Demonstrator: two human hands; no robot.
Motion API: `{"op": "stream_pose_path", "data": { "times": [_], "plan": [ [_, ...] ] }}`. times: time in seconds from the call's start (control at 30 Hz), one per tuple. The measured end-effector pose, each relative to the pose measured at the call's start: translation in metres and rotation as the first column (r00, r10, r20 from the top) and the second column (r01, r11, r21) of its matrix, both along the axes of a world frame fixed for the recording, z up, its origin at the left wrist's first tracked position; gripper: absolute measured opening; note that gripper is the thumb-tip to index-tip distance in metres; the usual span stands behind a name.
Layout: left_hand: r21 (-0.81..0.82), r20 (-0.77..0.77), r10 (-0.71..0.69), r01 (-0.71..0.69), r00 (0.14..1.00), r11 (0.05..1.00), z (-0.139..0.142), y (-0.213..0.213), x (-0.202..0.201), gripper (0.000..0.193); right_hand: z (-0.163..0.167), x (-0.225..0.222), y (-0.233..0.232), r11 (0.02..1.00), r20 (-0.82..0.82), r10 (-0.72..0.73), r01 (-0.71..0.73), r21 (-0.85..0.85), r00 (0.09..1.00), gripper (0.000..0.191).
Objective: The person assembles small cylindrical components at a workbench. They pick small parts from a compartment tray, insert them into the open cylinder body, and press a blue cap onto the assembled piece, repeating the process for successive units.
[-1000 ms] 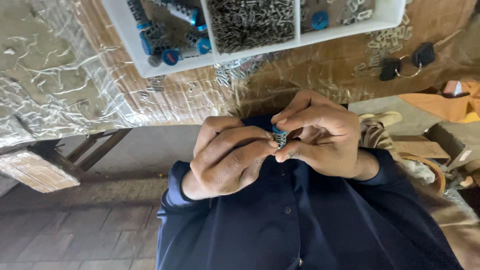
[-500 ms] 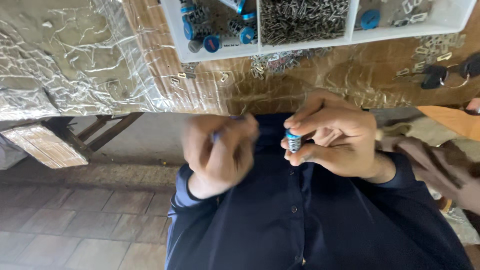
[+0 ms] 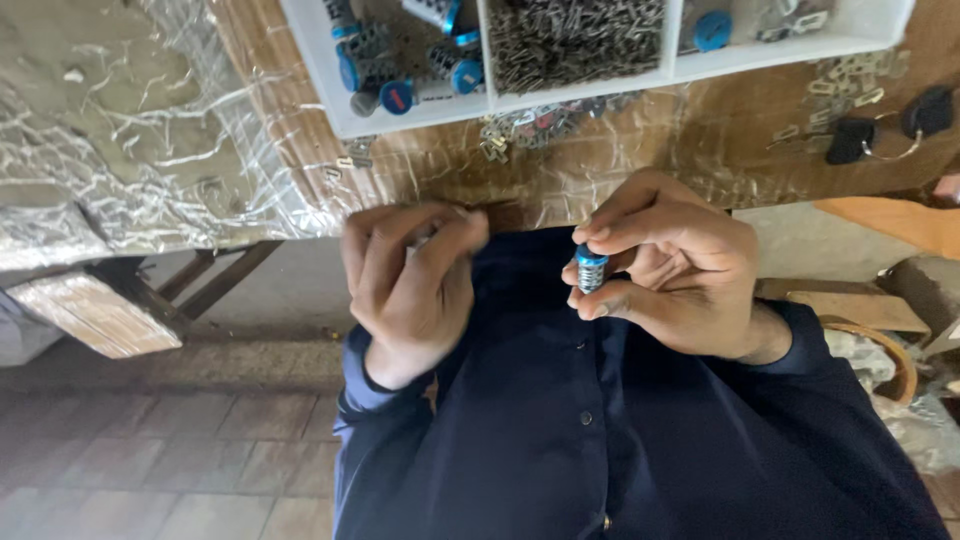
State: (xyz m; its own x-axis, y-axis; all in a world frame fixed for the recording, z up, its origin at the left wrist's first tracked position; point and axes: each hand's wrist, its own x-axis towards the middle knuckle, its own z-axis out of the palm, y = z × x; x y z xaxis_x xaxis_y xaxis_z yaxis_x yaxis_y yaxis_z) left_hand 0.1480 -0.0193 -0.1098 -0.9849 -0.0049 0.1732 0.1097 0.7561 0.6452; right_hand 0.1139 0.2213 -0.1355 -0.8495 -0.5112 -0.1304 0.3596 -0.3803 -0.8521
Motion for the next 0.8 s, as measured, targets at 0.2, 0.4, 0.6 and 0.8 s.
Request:
{"op": "stream_pose_path", "data": {
  "times": [0.2, 0.4, 0.6, 0.8],
  "plan": [
    [0.43, -0.127, -0.309, 0.333, 0.942, 0.839, 0.002, 0.021, -0.011, 0.026, 0.0, 0.004, 0.002, 0.992, -0.08, -0.021, 0.03, 0.119, 0.997, 0.034],
    [0.131, -0.195, -0.412, 0.44, 0.89, 0.888, 0.016, 0.029, -0.026, 0.036, -0.003, 0.009, 0.011, 0.99, -0.08, -0.042, 0.052, 0.132, 0.996, 0.034],
    [0.801, 0.126, -0.584, 0.265, 0.802, 0.537, 0.008, 0.03, -0.028, 0.036, -0.004, 0.002, 0.037, 0.97, -0.2, 0.207, -0.174, 0.171, 0.958, 0.044],
    [0.944, 0.096, -0.676, -0.282, 0.731, -0.171, -0.004, 0.057, -0.026, 0.04, 0.013, 0.011, 0.058, 0.963, 0.235, -0.001, 0.064, -0.261, 0.972, 0.028]
  ]
}}
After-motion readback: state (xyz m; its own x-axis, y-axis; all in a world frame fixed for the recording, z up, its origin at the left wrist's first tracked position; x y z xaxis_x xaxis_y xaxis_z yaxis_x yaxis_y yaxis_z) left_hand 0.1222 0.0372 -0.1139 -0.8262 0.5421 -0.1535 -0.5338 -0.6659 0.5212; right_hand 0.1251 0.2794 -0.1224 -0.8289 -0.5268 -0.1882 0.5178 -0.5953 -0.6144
